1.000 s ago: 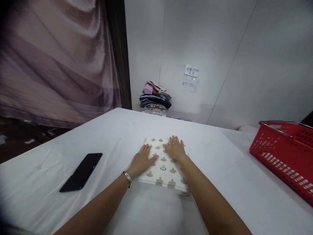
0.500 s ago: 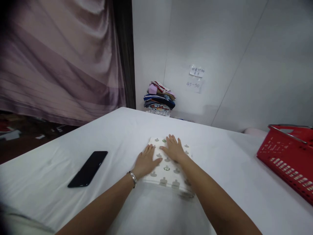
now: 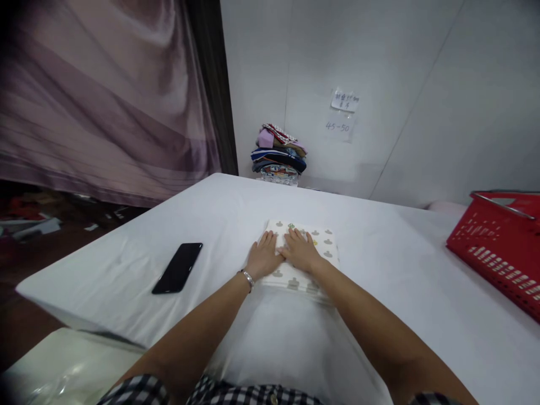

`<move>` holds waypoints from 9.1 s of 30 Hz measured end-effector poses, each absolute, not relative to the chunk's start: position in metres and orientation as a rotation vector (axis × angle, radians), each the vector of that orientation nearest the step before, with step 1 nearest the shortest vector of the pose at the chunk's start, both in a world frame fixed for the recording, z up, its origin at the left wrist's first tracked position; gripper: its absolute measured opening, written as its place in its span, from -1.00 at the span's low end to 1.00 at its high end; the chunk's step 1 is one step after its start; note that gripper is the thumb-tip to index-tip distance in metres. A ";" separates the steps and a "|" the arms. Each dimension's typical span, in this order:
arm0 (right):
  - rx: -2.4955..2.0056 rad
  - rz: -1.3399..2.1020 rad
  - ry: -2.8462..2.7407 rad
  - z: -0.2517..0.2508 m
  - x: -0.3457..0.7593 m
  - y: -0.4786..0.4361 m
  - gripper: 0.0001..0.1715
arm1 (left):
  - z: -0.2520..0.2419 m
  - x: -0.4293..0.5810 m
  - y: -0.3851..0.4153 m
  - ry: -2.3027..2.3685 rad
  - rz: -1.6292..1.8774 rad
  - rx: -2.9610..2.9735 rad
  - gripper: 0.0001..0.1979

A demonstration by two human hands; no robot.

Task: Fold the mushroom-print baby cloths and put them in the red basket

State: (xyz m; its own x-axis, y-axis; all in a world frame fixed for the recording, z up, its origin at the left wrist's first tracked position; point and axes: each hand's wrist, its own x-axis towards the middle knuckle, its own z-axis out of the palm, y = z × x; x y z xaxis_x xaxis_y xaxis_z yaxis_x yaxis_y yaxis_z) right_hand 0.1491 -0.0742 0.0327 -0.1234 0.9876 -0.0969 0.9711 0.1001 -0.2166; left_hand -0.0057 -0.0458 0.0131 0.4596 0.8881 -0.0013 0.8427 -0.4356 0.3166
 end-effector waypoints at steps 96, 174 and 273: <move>-1.475 0.700 -1.687 0.000 0.263 -0.189 -0.72 | 0.023 -0.089 -0.027 0.765 0.444 2.327 -0.73; -2.040 0.103 -1.865 0.017 0.189 -0.093 -0.34 | 0.015 -0.052 -0.042 1.582 0.794 1.779 -0.65; -1.968 0.141 -2.164 0.047 0.078 0.050 -0.36 | 0.008 -0.057 -0.039 1.478 0.682 1.895 -0.82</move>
